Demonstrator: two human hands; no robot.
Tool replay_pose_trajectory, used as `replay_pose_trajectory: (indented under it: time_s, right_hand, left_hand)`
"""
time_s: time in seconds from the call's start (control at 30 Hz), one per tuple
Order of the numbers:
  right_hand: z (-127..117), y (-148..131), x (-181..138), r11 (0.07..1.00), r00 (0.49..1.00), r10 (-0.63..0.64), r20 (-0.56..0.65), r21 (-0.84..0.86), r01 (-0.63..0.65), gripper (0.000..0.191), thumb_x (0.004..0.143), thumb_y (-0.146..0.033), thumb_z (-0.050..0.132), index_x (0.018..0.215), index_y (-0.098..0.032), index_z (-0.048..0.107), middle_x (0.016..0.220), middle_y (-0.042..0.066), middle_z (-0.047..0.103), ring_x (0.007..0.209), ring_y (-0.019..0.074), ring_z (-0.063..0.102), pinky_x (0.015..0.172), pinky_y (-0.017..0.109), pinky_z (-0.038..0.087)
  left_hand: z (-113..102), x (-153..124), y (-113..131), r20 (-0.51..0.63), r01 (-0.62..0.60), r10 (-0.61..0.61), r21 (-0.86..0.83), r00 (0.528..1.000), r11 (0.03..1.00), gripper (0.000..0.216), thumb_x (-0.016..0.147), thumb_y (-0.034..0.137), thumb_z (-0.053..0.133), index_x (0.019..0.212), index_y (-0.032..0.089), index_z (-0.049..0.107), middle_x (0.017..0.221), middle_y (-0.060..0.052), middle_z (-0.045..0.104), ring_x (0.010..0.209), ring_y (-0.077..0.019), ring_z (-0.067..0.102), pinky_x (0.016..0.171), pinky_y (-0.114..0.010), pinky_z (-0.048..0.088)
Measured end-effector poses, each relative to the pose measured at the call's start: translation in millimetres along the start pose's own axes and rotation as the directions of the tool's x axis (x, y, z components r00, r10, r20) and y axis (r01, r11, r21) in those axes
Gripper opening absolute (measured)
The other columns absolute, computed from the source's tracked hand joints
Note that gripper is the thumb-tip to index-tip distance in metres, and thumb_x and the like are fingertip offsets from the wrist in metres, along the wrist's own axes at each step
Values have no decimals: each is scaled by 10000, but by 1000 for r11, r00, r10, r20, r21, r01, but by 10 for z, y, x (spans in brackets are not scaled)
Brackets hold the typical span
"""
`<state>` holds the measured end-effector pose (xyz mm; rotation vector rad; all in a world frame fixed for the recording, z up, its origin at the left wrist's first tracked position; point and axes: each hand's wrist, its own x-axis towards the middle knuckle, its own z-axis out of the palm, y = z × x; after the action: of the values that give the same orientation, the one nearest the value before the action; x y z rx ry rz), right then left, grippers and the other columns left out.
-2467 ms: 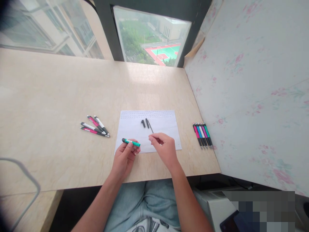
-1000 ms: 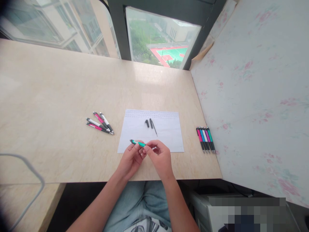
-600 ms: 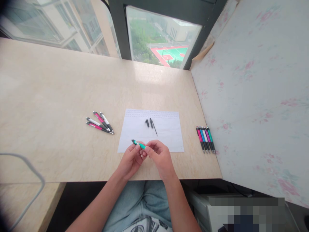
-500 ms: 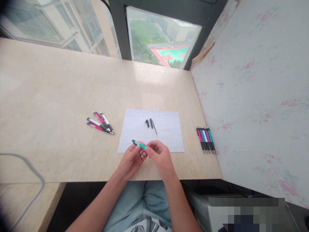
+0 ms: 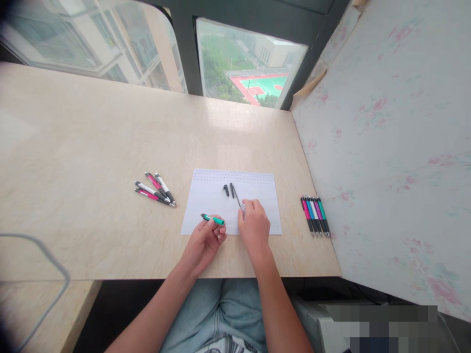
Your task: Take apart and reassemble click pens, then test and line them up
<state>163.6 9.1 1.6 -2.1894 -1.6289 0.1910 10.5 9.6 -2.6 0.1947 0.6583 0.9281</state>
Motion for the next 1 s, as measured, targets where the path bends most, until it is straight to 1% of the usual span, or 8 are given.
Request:
replay_pose_trajectory:
  time_s: [0.17, 0.3, 0.37, 0.5, 0.73, 0.87, 0.93, 1.0]
  right_hand:
    - [22, -67, 94, 988, 999, 53, 11, -148, -51, 259, 886, -148, 520, 1096, -214, 657, 980, 107, 664, 864, 234, 611, 588, 303, 381]
    - [2, -76, 161, 979, 1000, 30, -9, -203, -31, 263, 871, -160, 552, 1108, -208, 655, 1041, 126, 657, 960, 263, 600, 571, 304, 369]
    - [3, -69, 194, 974, 1000, 7, -7, -225, -9, 267, 874, -159, 542, 1111, -207, 656, 1024, 123, 662, 913, 251, 610, 551, 300, 354]
    - [-10, -54, 258, 963, 1000, 14, 12, -270, -10, 243, 879, -121, 503, 1027, -201, 679, 920, 114, 672, 767, 215, 605, 524, 294, 325]
    - [-153, 3, 219, 950, 992, 123, 10, -291, -114, 216, 855, -145, 522, 983, -192, 690, 950, 92, 687, 821, 211, 612, 549, 289, 312]
    - [-203, 104, 119, 964, 987, 158, 31, -221, -147, 204, 829, -137, 518, 938, -183, 684, 914, 78, 685, 806, 207, 614, 587, 293, 347]
    - [-222, 162, 63, 986, 990, 137, 32, -101, -134, 179, 807, -138, 533, 903, -182, 677, 877, 65, 674, 788, 200, 610, 628, 294, 389]
    - [-260, 207, -4, 992, 995, 92, 34, 84, -95, 145, 812, -166, 551, 884, -181, 676, 841, 52, 657, 765, 189, 606, 663, 295, 430]
  left_hand:
    - [8, -2, -2, 5, 0, 0, 2, 1000, 1000, 226, 759, 282, 801, 895, 125, 710, 798, -41, 695, 683, -89, 629, 645, -195, 497]
    - [20, -11, 6, 9, 9, -9, 4, 1000, 1000, 228, 762, 284, 799, 898, 121, 715, 799, -41, 693, 681, -86, 629, 649, -190, 495]
    - [26, -15, 8, 12, 13, -13, 5, 1000, 1000, 230, 759, 285, 801, 895, 120, 716, 795, -42, 693, 677, -85, 625, 650, -190, 495]
    - [25, -18, 7, 15, 18, -18, 4, 1000, 1000, 220, 760, 276, 800, 893, 120, 719, 787, -38, 691, 675, -85, 624, 652, -190, 495]
    - [17, -22, 6, 21, 9, -9, 2, 1000, 1000, 210, 773, 268, 788, 898, 115, 715, 786, -35, 689, 676, -85, 629, 666, -190, 499]
    - [36, -36, 16, 39, -13, 13, 4, 999, 1000, 219, 755, 279, 803, 877, 120, 714, 777, -30, 686, 660, -85, 624, 665, -196, 499]
    - [31, -37, 13, 36, -52, 52, 1, 998, 999, 218, 755, 287, 802, 874, 129, 710, 790, -28, 688, 668, -89, 627, 678, -205, 504]
    - [16, -31, 3, 20, -95, 95, -2, 995, 996, 216, 763, 290, 795, 888, 138, 706, 812, -29, 695, 683, -95, 634, 698, -218, 511]
